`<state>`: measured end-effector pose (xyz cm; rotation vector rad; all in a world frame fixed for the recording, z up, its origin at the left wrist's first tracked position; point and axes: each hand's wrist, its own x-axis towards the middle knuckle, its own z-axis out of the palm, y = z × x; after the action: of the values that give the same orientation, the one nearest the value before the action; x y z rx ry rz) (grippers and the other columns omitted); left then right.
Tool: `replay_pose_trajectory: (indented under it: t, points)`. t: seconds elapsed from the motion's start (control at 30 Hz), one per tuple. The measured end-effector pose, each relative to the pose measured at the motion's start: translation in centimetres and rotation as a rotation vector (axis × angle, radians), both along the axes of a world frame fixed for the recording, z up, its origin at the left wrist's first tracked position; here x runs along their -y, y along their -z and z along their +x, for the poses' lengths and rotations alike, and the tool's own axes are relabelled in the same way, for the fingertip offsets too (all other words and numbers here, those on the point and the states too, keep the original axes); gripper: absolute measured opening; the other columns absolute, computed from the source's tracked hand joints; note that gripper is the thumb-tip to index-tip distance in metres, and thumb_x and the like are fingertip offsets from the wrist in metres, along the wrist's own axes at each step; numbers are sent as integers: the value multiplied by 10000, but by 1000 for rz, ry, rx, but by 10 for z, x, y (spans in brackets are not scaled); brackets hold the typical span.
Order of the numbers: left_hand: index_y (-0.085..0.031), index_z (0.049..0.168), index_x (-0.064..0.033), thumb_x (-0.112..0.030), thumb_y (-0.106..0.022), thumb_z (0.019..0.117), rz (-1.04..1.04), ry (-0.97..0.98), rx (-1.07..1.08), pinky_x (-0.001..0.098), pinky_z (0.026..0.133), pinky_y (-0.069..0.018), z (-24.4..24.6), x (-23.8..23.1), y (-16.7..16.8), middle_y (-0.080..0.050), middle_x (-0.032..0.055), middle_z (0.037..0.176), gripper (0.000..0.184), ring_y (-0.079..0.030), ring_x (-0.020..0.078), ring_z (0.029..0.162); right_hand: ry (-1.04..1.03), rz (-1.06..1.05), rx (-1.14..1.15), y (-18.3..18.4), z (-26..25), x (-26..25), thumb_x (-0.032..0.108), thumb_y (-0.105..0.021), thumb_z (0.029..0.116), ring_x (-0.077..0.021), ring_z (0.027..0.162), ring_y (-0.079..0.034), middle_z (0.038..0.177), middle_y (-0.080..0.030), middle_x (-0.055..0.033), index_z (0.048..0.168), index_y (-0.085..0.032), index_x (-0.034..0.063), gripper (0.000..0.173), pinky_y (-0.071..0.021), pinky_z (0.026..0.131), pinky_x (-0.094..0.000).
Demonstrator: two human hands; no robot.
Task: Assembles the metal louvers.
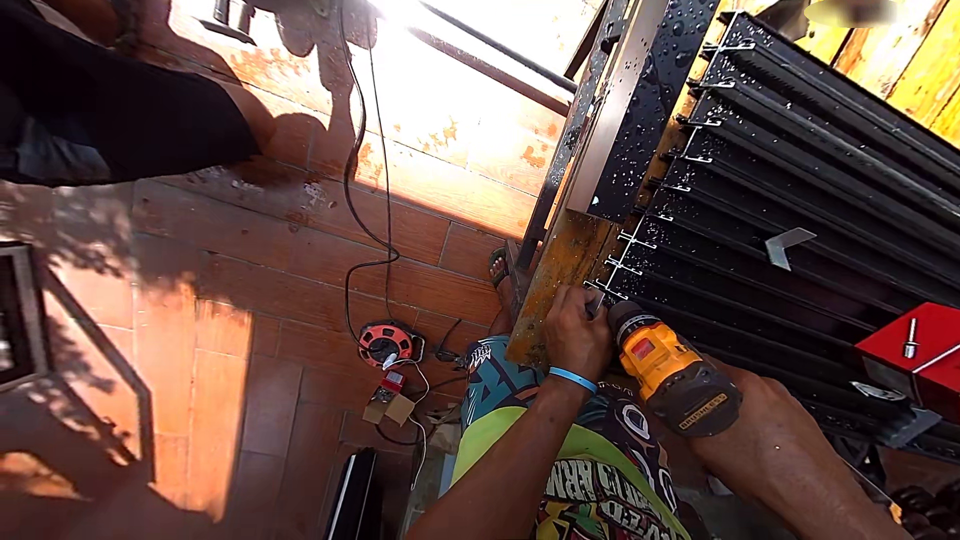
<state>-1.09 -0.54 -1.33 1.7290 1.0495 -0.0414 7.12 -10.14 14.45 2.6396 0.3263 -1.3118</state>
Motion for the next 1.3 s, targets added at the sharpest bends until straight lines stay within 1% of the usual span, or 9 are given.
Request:
replay_pose_trajectory:
  t: [0.23,0.37,0.53,0.63,0.77,1.0,1.1,1.23,1.3]
  points:
    - [-742,957,-51,-64,-765,855,-8,-16,13,306,633,-568,-1,1,2,-668,57,920,105,-621,125,676,-119,100,99,4,-3,9,596,-648,684,-245,667,-686,652,-625,-8,888,-697,205,444,-493,526,-488]
    - [-740,955,-54,-61,-771,847,-36,-31,12,314,653,-583,-2,0,3,-669,56,931,113,-641,128,701,-175,106,69,-3,-1,7,569,-678,674,-295,645,-683,639,-623,-42,953,-693,172,486,-481,509,-517]
    - [-744,975,-78,-82,-745,865,-75,-29,-2,297,646,-591,-4,-1,5,-666,36,940,109,-642,106,694,-50,156,72,4,0,18,562,-669,684,-223,701,-700,710,-671,-15,931,-725,176,462,-532,564,-502]
    - [-742,967,-80,-89,-750,867,-65,-28,1,287,632,-583,-5,-1,5,-661,31,929,101,-630,101,679,-84,161,70,5,-2,19,646,-651,690,-246,669,-692,673,-651,-20,933,-720,177,533,-510,530,-517]
    - [-734,951,-89,-84,-749,877,-57,-14,2,292,615,-569,-4,-2,3,-656,32,938,76,-617,102,676,-101,134,57,3,-2,13,622,-661,684,-273,694,-705,698,-670,-37,989,-726,172,548,-520,552,-536]
    - [-729,951,-88,-78,-754,870,-56,1,17,296,618,-574,-4,-4,2,-658,30,938,86,-627,104,689,-307,101,87,-7,11,5,593,-692,659,-289,564,-655,565,-577,-33,852,-684,172,463,-449,457,-496]
    - [-736,961,-87,-91,-757,874,-53,5,9,306,632,-577,-5,-2,3,-663,29,936,90,-628,108,691,-163,115,12,-6,10,10,553,-689,665,-251,676,-694,686,-648,-9,1038,-690,194,517,-511,527,-509]
    - [-741,962,-88,-109,-760,858,-55,-3,4,298,617,-569,-5,-1,4,-657,23,898,108,-612,104,664,80,128,2,-7,2,14,492,-710,685,-191,845,-714,852,-713,-10,1036,-715,172,475,-571,708,-492]
    - [-740,975,-79,-108,-765,866,-58,5,0,310,632,-581,-5,-2,4,-665,34,922,115,-627,113,680,30,133,27,-5,-4,16,521,-715,682,-262,793,-721,802,-716,-55,1040,-737,138,525,-557,657,-543]
